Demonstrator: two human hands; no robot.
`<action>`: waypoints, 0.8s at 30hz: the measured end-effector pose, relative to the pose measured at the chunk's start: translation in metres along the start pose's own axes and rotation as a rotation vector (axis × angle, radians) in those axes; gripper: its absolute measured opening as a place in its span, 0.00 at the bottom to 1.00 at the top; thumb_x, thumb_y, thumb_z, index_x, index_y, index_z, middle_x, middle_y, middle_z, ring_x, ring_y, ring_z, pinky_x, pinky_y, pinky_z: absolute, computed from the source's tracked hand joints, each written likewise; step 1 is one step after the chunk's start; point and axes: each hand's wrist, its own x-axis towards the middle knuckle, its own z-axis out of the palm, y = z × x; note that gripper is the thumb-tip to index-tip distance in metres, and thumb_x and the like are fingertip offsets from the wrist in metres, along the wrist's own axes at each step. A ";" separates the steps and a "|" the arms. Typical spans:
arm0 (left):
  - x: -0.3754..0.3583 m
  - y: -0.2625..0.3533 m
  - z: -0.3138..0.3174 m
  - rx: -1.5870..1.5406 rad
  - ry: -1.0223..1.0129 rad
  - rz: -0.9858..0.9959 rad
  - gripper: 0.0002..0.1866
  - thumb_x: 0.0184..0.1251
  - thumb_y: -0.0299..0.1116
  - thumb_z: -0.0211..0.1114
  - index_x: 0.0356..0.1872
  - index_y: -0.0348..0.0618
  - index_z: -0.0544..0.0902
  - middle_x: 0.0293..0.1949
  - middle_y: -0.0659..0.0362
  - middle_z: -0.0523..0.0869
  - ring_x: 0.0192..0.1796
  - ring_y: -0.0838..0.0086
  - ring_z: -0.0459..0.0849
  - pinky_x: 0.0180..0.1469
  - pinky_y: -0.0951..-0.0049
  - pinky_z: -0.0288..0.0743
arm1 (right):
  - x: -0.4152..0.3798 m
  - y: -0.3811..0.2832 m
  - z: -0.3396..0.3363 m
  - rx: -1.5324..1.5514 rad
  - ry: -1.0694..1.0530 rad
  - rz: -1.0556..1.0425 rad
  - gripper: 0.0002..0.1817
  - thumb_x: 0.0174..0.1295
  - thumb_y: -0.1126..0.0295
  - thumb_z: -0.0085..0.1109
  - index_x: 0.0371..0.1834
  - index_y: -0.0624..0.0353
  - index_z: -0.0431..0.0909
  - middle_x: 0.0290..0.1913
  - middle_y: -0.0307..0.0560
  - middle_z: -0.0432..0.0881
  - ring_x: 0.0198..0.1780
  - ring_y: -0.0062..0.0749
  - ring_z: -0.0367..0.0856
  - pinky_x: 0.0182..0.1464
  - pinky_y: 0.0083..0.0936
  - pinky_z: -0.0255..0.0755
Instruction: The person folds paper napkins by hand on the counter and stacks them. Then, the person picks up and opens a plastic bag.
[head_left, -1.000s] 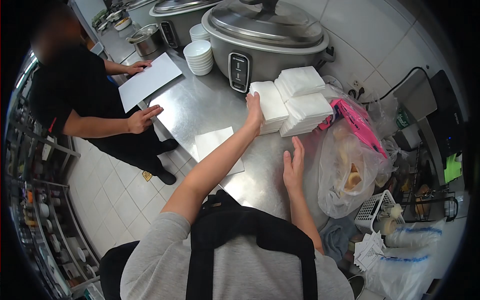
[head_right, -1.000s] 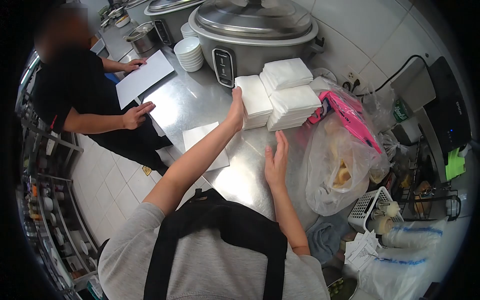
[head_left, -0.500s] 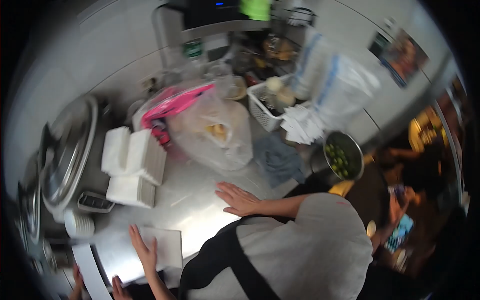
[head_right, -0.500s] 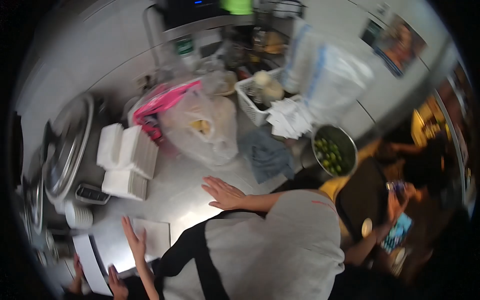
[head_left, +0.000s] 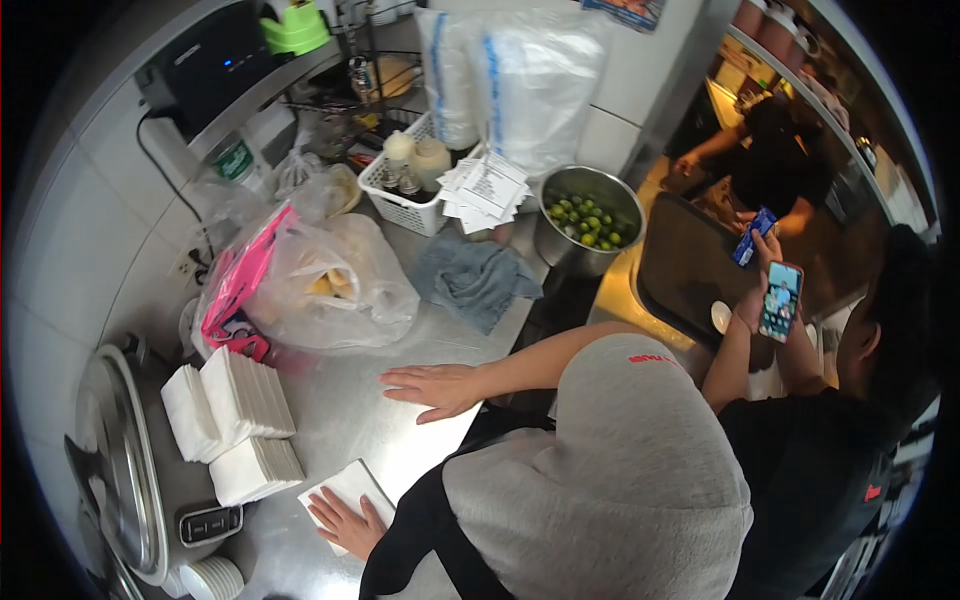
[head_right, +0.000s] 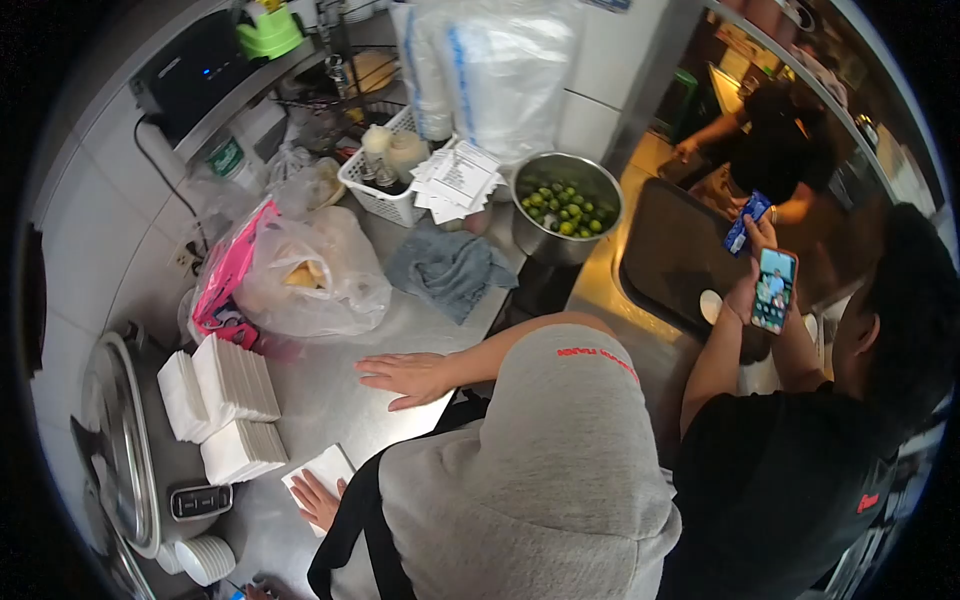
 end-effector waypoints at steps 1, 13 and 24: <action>0.002 0.000 0.002 0.008 0.000 -0.010 0.40 0.66 0.61 0.46 0.74 0.51 0.52 0.75 0.53 0.47 0.77 0.57 0.43 0.70 0.39 0.40 | 0.000 0.000 0.001 -0.014 0.005 -0.011 0.36 0.63 0.57 0.55 0.68 0.67 0.55 0.72 0.64 0.46 0.75 0.54 0.44 0.73 0.41 0.46; 0.012 -0.028 0.056 0.110 0.161 0.026 0.39 0.68 0.65 0.40 0.74 0.54 0.53 0.75 0.55 0.49 0.77 0.59 0.45 0.71 0.43 0.39 | -0.003 0.002 0.003 -0.034 0.049 -0.048 0.37 0.63 0.55 0.54 0.68 0.67 0.55 0.73 0.65 0.46 0.73 0.55 0.48 0.72 0.42 0.48; 0.003 0.006 0.003 0.182 -0.058 -0.049 0.39 0.67 0.65 0.40 0.73 0.55 0.54 0.75 0.56 0.51 0.76 0.60 0.47 0.71 0.44 0.41 | -0.004 0.000 0.006 -0.020 0.078 -0.034 0.37 0.61 0.56 0.57 0.67 0.67 0.56 0.72 0.65 0.48 0.72 0.56 0.50 0.72 0.41 0.50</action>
